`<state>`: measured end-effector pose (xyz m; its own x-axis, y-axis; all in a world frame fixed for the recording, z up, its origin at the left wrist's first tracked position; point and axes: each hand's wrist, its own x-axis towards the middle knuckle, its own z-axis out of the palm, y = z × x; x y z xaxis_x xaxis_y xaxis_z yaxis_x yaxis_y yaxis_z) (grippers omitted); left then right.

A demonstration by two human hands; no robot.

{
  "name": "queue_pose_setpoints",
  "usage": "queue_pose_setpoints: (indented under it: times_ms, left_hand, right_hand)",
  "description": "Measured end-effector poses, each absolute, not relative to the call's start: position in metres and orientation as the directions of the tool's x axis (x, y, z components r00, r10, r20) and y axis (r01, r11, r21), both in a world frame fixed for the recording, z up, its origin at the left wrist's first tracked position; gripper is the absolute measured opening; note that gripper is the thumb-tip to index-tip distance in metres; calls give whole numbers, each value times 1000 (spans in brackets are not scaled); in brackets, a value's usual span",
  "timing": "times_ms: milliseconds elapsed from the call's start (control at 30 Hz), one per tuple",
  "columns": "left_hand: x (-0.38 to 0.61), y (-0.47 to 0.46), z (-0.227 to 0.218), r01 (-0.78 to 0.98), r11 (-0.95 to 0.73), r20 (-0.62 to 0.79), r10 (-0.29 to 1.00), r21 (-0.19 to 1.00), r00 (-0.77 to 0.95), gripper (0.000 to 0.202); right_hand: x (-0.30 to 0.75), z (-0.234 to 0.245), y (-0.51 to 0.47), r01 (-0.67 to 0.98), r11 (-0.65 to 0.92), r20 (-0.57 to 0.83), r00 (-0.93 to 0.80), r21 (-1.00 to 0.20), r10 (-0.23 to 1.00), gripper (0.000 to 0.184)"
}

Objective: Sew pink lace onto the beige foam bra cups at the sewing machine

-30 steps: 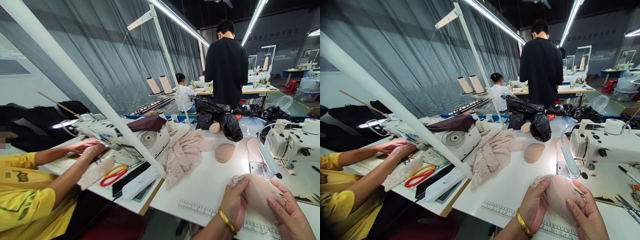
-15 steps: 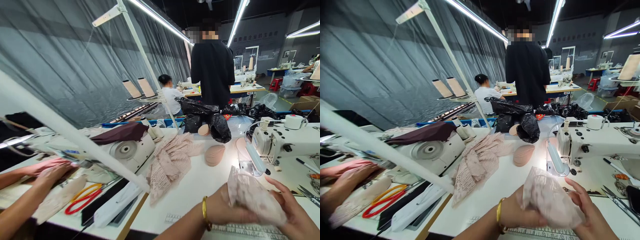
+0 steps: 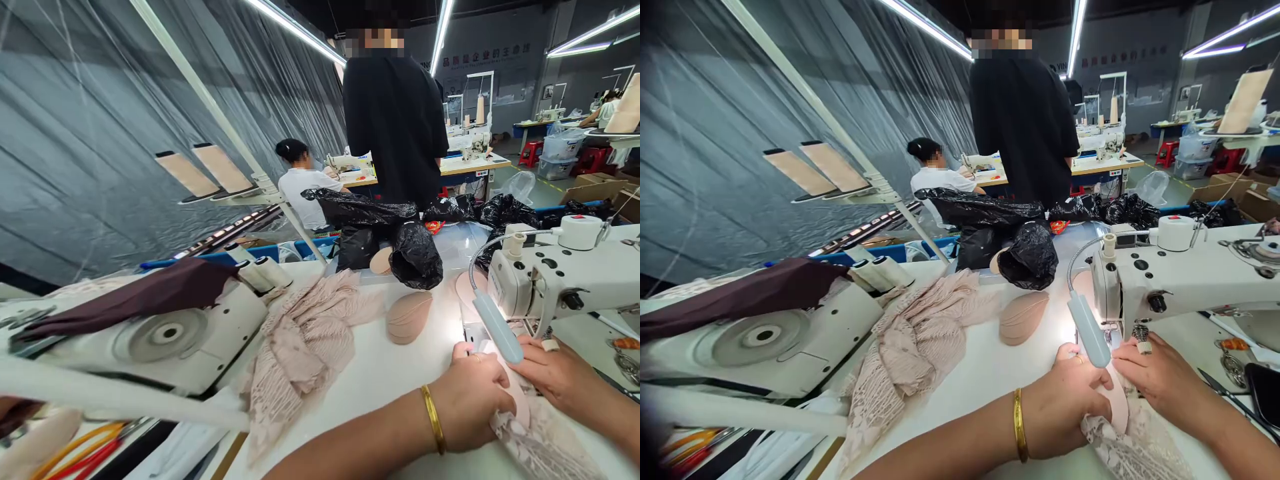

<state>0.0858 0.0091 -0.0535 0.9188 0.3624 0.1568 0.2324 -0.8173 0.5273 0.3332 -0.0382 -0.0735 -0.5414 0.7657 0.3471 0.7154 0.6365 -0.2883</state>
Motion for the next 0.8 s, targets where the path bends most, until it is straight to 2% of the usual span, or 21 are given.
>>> queue_pose_setpoints:
  times_ms: [133,367,667,800]
  left_hand:
    - [92,0,-56,265,-775,179,435,574,883,12]
    - [98,-4,-58,289,-758,193,476,584,858,12]
    - [93,1,-51,266,-718,151,460,643,875,6]
    - [92,6,-47,255,-728,164,450,636,878,7]
  right_hand:
    - [332,-69,-39,777,561,329,-470,-287,819,42]
    - [336,-75,-36,795,524,329,-428,-306,842,38]
    - [342,-85,-36,806,515,302,-433,-292,849,41]
    - [341,-87,-36,812,499,338,-398,-302,853,45]
